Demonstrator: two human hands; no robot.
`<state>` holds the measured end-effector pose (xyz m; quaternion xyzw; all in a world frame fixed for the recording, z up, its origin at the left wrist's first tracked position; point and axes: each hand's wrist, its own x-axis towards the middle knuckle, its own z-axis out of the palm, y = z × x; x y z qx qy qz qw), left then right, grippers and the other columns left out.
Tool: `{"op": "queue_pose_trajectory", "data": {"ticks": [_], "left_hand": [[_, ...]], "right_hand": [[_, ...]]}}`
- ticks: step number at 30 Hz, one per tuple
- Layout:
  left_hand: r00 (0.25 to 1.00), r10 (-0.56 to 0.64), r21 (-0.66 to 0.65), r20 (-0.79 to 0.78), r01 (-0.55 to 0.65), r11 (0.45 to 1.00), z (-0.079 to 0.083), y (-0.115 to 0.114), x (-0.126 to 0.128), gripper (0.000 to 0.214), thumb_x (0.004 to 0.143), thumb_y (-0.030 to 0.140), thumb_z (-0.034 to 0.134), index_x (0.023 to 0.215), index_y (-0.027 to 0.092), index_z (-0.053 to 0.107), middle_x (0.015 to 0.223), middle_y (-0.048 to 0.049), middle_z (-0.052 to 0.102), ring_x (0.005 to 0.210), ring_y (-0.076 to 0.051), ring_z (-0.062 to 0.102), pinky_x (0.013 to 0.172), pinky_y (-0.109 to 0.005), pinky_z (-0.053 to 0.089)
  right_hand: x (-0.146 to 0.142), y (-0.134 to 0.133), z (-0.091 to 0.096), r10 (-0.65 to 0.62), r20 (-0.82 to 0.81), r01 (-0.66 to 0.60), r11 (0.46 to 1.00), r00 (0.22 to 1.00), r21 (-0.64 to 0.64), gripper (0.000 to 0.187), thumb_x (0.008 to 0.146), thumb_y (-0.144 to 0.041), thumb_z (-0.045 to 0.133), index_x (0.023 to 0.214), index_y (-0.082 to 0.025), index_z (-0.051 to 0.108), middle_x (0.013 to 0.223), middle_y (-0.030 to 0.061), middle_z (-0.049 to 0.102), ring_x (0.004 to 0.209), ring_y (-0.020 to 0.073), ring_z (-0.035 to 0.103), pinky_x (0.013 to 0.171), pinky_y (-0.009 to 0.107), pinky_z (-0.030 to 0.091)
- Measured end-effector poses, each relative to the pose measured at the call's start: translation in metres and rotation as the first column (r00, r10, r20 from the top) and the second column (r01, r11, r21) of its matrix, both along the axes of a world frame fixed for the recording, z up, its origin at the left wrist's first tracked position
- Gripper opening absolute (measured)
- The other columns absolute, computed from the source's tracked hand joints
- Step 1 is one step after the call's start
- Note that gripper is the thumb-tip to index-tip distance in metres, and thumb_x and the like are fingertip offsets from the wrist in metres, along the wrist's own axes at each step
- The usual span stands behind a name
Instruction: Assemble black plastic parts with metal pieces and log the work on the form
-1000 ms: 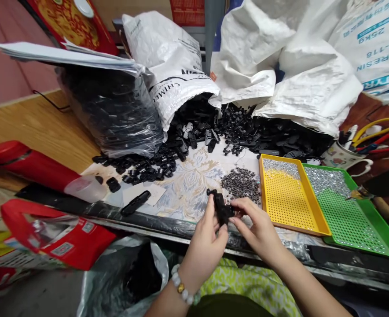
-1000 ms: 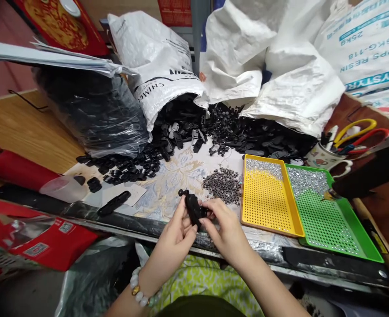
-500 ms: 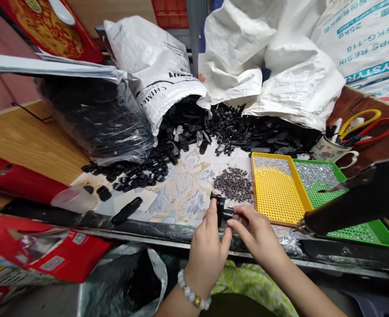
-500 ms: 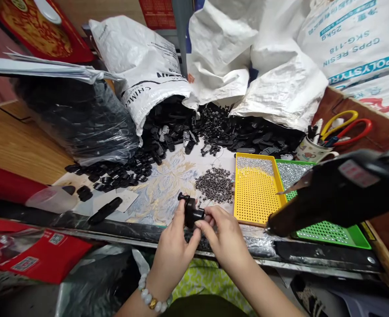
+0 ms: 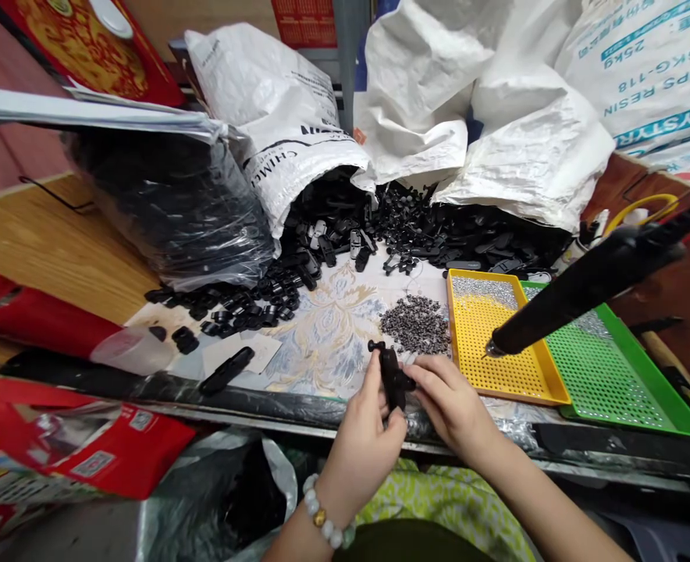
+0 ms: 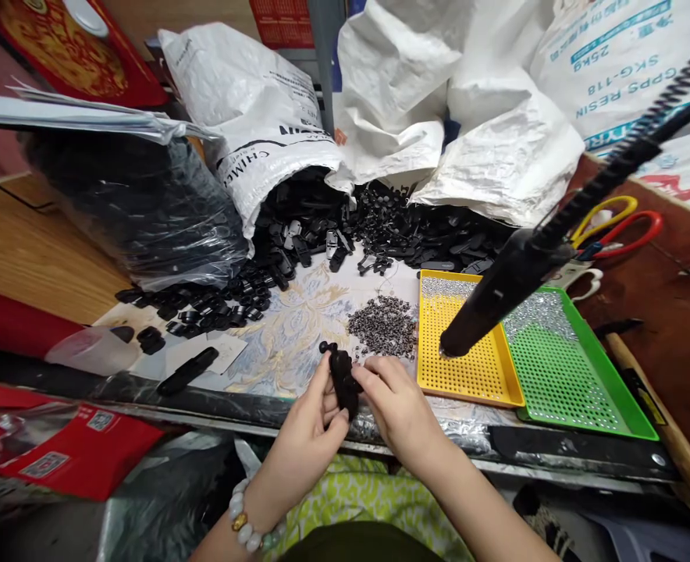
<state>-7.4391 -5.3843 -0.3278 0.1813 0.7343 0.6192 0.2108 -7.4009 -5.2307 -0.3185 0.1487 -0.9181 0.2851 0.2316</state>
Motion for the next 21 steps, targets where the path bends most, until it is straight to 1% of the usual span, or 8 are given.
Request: {"op": "queue_pose_trajectory", "data": {"ticks": [2, 4, 8, 11, 15, 18, 20, 21], "left_hand": [[0.998, -0.005, 0.032, 0.062, 0.003, 0.999, 0.001, 0.001, 0.002, 0.077, 0.078, 0.009, 0.045, 0.143, 0.019, 0.005, 0.136, -0.0152, 0.043, 0.114, -0.019, 0.053, 0.094, -0.032, 0.045], [0.996, 0.007, 0.050, 0.084, -0.012, 0.999, 0.002, 0.001, 0.003, 0.077, 0.078, 0.009, 0.046, 0.143, 0.021, 0.006, 0.137, -0.0142, 0.041, 0.115, -0.019, 0.051, 0.096, -0.032, 0.044], [0.998, 0.034, 0.053, 0.047, -0.037, 0.998, -0.001, 0.001, 0.005, 0.077, 0.078, 0.010, 0.047, 0.143, 0.021, 0.007, 0.138, -0.0136, 0.040, 0.116, -0.019, 0.051, 0.099, -0.033, 0.041], [0.996, 0.056, -0.004, -0.065, -0.057, 0.998, -0.003, 0.000, 0.007, 0.077, 0.078, 0.011, 0.048, 0.143, 0.019, 0.008, 0.140, -0.0142, 0.038, 0.120, -0.022, 0.047, 0.100, -0.036, 0.040], [0.962, 0.036, -0.112, -0.269, -0.068, 0.991, -0.001, 0.000, 0.010, 0.074, 0.079, 0.012, 0.047, 0.143, 0.016, 0.009, 0.141, -0.0154, 0.037, 0.125, -0.025, 0.042, 0.101, -0.040, 0.039], [0.894, 0.003, -0.241, -0.448, -0.124, 0.963, 0.003, 0.002, 0.012, 0.068, 0.080, 0.014, 0.044, 0.142, 0.011, 0.014, 0.139, -0.0178, 0.039, 0.123, -0.028, 0.044, 0.099, -0.041, 0.041], [0.852, -0.019, -0.292, -0.523, -0.159, 0.943, 0.002, 0.004, 0.013, 0.065, 0.082, 0.015, 0.042, 0.141, 0.010, 0.017, 0.138, -0.0187, 0.040, 0.121, -0.028, 0.045, 0.098, -0.040, 0.042], [0.842, -0.022, -0.300, -0.539, -0.168, 0.939, 0.001, 0.005, 0.013, 0.064, 0.083, 0.016, 0.042, 0.141, 0.010, 0.017, 0.138, -0.0188, 0.040, 0.122, -0.028, 0.045, 0.098, -0.040, 0.042]], "right_hand": [[0.000, 0.003, -0.001, 0.013, -0.011, -0.013, 1.000, 1.000, 0.012, 0.034, 0.087, -0.009, 0.042, 0.119, -0.020, 0.047, 0.106, 0.0112, 0.054, 0.096, 0.0202, 0.051, 0.079, 0.035, 0.049], [0.001, 0.004, -0.001, 0.017, -0.013, -0.017, 1.000, 1.000, 0.004, 0.035, 0.087, -0.009, 0.044, 0.120, -0.019, 0.046, 0.106, 0.0113, 0.054, 0.098, 0.0199, 0.051, 0.080, 0.035, 0.049], [0.003, -0.001, -0.002, 0.005, 0.009, -0.005, 0.999, 1.000, -0.034, 0.033, 0.086, -0.010, 0.045, 0.118, -0.018, 0.047, 0.104, 0.0110, 0.054, 0.097, 0.0188, 0.053, 0.080, 0.032, 0.049], [0.003, -0.004, -0.003, -0.019, 0.008, 0.019, 0.998, 1.000, -0.067, 0.031, 0.086, -0.010, 0.045, 0.116, -0.018, 0.048, 0.103, 0.0108, 0.055, 0.096, 0.0190, 0.054, 0.080, 0.033, 0.049], [0.004, -0.005, -0.003, -0.030, 0.028, 0.035, 0.981, 0.999, -0.193, 0.030, 0.086, -0.013, 0.047, 0.115, -0.020, 0.048, 0.101, 0.0092, 0.056, 0.094, 0.0177, 0.055, 0.078, 0.032, 0.049], [0.007, -0.006, -0.001, -0.053, 0.121, 0.088, 0.948, 0.991, -0.304, 0.023, 0.084, -0.019, 0.054, 0.107, -0.020, 0.052, 0.087, 0.0042, 0.058, 0.079, 0.0148, 0.057, 0.069, 0.027, 0.049], [0.009, -0.007, 0.001, -0.066, 0.213, 0.144, 0.917, 0.975, -0.371, 0.017, 0.082, -0.023, 0.058, 0.099, -0.020, 0.055, 0.078, 0.0011, 0.057, 0.069, 0.0130, 0.055, 0.064, 0.025, 0.048], [0.009, -0.007, 0.002, -0.067, 0.251, 0.165, 0.904, 0.966, -0.394, 0.016, 0.082, -0.024, 0.059, 0.097, -0.020, 0.055, 0.076, 0.0005, 0.057, 0.067, 0.0128, 0.055, 0.063, 0.025, 0.047]]}}
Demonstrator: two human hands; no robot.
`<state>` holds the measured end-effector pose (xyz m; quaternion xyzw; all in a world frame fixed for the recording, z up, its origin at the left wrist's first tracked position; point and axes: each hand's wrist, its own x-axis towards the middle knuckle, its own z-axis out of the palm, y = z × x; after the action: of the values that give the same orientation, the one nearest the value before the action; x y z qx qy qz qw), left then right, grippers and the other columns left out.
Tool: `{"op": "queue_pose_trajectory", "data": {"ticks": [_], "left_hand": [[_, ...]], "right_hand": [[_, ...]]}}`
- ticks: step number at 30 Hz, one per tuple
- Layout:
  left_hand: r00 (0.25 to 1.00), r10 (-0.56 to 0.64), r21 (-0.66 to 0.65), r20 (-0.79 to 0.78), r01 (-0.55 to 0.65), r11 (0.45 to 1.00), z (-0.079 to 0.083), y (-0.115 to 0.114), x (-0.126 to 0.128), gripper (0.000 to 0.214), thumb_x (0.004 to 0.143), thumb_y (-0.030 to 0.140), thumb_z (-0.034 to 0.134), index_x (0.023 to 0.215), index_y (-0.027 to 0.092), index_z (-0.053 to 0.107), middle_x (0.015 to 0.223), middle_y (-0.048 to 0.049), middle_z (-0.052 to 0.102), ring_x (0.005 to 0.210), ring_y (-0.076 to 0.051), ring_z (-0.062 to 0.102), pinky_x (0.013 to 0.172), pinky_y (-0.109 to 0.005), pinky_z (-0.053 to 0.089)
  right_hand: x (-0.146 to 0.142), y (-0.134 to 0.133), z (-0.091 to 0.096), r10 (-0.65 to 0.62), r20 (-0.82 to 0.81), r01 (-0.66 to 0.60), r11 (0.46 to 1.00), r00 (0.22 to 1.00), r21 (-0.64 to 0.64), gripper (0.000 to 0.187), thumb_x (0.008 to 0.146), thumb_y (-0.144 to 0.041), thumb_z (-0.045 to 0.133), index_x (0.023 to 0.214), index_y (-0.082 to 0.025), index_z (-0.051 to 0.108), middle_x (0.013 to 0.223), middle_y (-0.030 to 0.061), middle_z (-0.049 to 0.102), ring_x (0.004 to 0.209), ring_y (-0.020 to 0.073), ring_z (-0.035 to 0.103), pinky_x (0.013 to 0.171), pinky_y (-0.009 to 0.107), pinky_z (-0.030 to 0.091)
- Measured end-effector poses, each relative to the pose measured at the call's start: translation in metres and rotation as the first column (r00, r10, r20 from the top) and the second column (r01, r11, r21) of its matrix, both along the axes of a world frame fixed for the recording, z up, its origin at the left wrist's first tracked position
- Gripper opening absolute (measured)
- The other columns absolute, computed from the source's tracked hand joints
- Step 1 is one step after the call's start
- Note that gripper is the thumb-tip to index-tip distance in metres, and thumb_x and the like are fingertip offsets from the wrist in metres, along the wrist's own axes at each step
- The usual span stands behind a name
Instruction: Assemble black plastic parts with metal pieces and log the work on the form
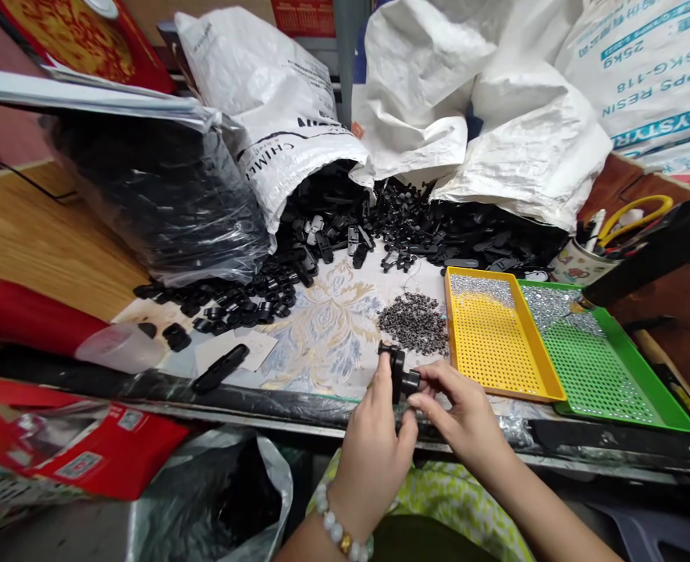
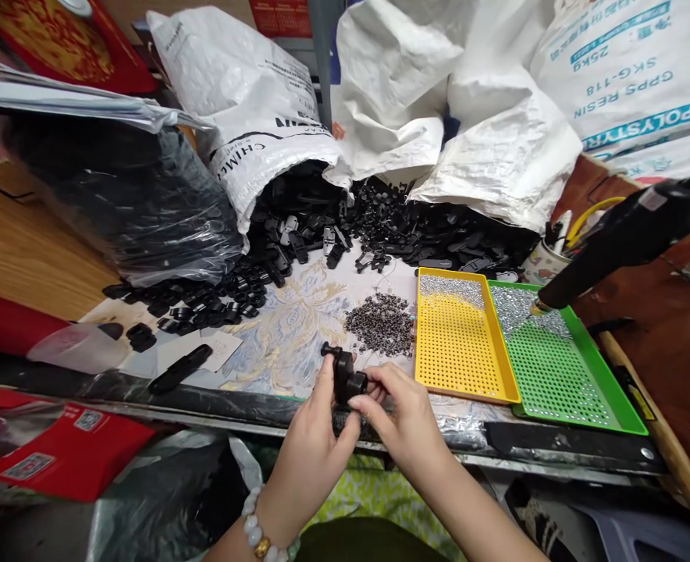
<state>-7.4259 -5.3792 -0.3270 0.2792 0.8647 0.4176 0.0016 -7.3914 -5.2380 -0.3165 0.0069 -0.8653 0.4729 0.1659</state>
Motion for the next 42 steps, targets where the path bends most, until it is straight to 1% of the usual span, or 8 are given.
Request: {"op": "queue_pose_trajectory", "data": {"ticks": [3, 9, 15, 22, 28, 32, 36, 42], "left_hand": [[0.999, 0.005, 0.041, 0.034, -0.006, 0.999, -0.006, 0.002, 0.000, 0.065, 0.084, 0.017, 0.041, 0.142, 0.011, 0.012, 0.138, -0.0192, 0.039, 0.124, -0.027, 0.043, 0.099, -0.042, 0.041], [0.988, -0.037, 0.198, 0.148, 0.007, 0.980, -0.007, 0.001, -0.002, 0.069, 0.083, 0.013, 0.043, 0.143, 0.014, 0.009, 0.134, -0.0172, 0.046, 0.118, -0.024, 0.050, 0.099, -0.040, 0.042], [0.993, -0.014, 0.106, 0.114, 0.002, 0.994, -0.001, 0.002, -0.001, 0.068, 0.083, 0.016, 0.043, 0.142, 0.012, 0.011, 0.136, -0.0180, 0.042, 0.120, -0.026, 0.047, 0.098, -0.040, 0.042], [0.997, 0.062, -0.039, -0.044, -0.064, 0.997, -0.002, 0.005, 0.000, 0.063, 0.083, 0.019, 0.044, 0.140, 0.011, 0.019, 0.128, -0.0190, 0.050, 0.109, -0.028, 0.055, 0.088, -0.039, 0.047], [0.995, 0.102, -0.021, -0.002, -0.102, 0.995, 0.002, 0.008, 0.004, 0.062, 0.084, 0.020, 0.044, 0.140, 0.010, 0.019, 0.124, -0.0199, 0.054, 0.105, -0.029, 0.058, 0.085, -0.039, 0.048], [0.987, 0.100, 0.070, 0.126, -0.109, 0.992, -0.003, 0.011, 0.006, 0.065, 0.083, 0.020, 0.045, 0.140, 0.009, 0.016, 0.130, -0.0213, 0.048, 0.114, -0.029, 0.052, 0.092, -0.042, 0.045], [0.933, -0.020, 0.249, 0.359, -0.076, 0.966, -0.008, 0.012, 0.006, 0.073, 0.079, 0.012, 0.046, 0.142, 0.014, 0.010, 0.129, -0.0175, 0.049, 0.113, -0.023, 0.053, 0.093, -0.037, 0.046], [0.686, -0.317, 0.500, 0.655, -0.080, 0.862, 0.007, 0.006, -0.005, 0.079, 0.074, 0.006, 0.044, 0.143, 0.019, 0.007, 0.128, -0.0142, 0.050, 0.107, -0.019, 0.057, 0.091, -0.033, 0.047]], "right_hand": [[0.001, -0.001, 0.003, 0.000, 0.029, 0.001, 1.000, 1.000, -0.020, 0.016, 0.083, -0.023, 0.057, 0.099, -0.020, 0.056, 0.079, 0.0018, 0.058, 0.070, 0.0137, 0.055, 0.065, 0.026, 0.048], [0.001, 0.001, 0.007, 0.033, -0.072, -0.025, 0.993, 0.997, 0.112, 0.026, 0.085, -0.017, 0.050, 0.111, -0.021, 0.051, 0.096, 0.0069, 0.057, 0.085, 0.0169, 0.056, 0.074, 0.030, 0.048], [0.000, 0.000, 0.001, 0.026, -0.130, -0.010, 0.992, 0.991, 0.125, 0.026, 0.085, -0.017, 0.050, 0.111, -0.020, 0.052, 0.098, 0.0082, 0.059, 0.088, 0.0179, 0.056, 0.075, 0.032, 0.049], [0.002, -0.004, -0.001, -0.048, 0.041, 0.051, 0.996, 0.998, -0.076, 0.016, 0.080, -0.021, 0.059, 0.095, -0.019, 0.060, 0.075, 0.0023, 0.060, 0.067, 0.0143, 0.057, 0.062, 0.026, 0.048], [0.001, -0.013, 0.000, -0.097, 0.164, 0.131, 0.968, 0.982, -0.215, 0.014, 0.080, -0.027, 0.058, 0.091, -0.018, 0.060, 0.076, 0.0026, 0.062, 0.069, 0.0150, 0.059, 0.063, 0.026, 0.049], [0.002, -0.012, 0.001, -0.129, 0.095, 0.134, 0.989, 0.987, -0.054, 0.013, 0.083, -0.026, 0.055, 0.092, -0.017, 0.058, 0.071, 0.0020, 0.060, 0.064, 0.0144, 0.057, 0.059, 0.025, 0.048], [0.003, 0.000, 0.001, -0.009, -0.054, 0.018, 0.986, 0.999, 0.163, 0.021, 0.085, -0.018, 0.050, 0.106, -0.019, 0.052, 0.090, 0.0067, 0.061, 0.081, 0.0174, 0.059, 0.071, 0.030, 0.050], [0.003, 0.021, -0.001, 0.219, -0.126, -0.163, 0.922, 0.968, 0.351, 0.031, 0.088, -0.013, 0.042, 0.117, -0.018, 0.049, 0.104, 0.0115, 0.058, 0.097, 0.0189, 0.056, 0.081, 0.034, 0.050]]}}
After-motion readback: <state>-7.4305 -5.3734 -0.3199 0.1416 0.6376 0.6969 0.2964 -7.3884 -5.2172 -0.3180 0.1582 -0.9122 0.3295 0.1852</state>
